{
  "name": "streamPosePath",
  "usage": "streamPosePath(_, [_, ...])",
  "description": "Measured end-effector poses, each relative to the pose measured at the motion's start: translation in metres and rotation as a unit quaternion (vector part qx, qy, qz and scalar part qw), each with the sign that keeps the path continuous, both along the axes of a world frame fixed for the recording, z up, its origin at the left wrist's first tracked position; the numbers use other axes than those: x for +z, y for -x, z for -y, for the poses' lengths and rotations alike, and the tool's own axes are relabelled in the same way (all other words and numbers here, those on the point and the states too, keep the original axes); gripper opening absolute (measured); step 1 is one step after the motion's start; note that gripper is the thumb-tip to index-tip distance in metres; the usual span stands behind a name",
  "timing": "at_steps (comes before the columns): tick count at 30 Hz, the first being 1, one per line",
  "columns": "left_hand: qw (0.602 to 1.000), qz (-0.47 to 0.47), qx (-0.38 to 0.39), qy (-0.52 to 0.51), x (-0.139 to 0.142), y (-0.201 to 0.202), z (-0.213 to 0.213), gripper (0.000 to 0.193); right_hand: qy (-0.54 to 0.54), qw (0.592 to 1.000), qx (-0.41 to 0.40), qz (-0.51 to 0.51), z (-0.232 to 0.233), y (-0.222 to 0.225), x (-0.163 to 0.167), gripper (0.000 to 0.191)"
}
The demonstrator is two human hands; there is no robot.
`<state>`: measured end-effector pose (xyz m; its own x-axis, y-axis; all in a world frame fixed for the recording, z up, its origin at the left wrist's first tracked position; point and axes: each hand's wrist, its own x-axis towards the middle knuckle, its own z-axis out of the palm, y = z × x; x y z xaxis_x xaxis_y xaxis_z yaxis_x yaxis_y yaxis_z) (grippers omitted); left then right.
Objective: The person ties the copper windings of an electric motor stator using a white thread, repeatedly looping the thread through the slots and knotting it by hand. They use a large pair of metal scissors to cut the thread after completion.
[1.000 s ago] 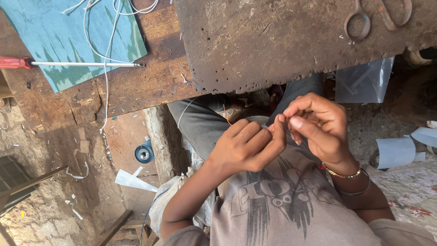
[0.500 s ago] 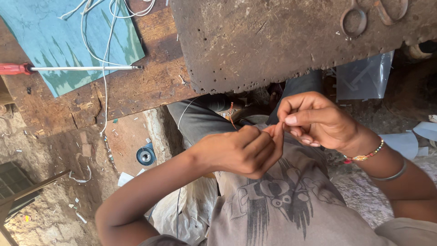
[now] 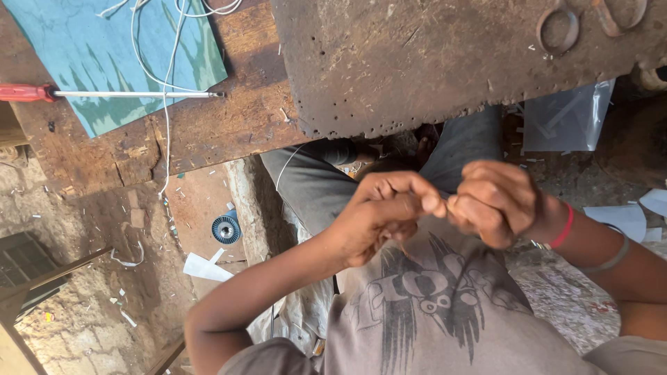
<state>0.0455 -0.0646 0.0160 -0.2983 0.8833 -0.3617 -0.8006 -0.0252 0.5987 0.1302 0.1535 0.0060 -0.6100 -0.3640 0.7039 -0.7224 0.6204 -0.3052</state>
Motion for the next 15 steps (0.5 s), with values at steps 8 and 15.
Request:
streamPosePath(8, [0.914,-0.394,0.081,0.062,0.011,-0.01,0.005,0.01,0.544,0.766,0.0,0.342,0.043,-0.03,-0.02,0.018])
streamPosePath(15, [0.895,-0.433,0.099,0.034,0.022,-0.009,-0.002,0.007,0.593,0.725,-0.006,0.35,0.051,-0.028,-0.022,0.005])
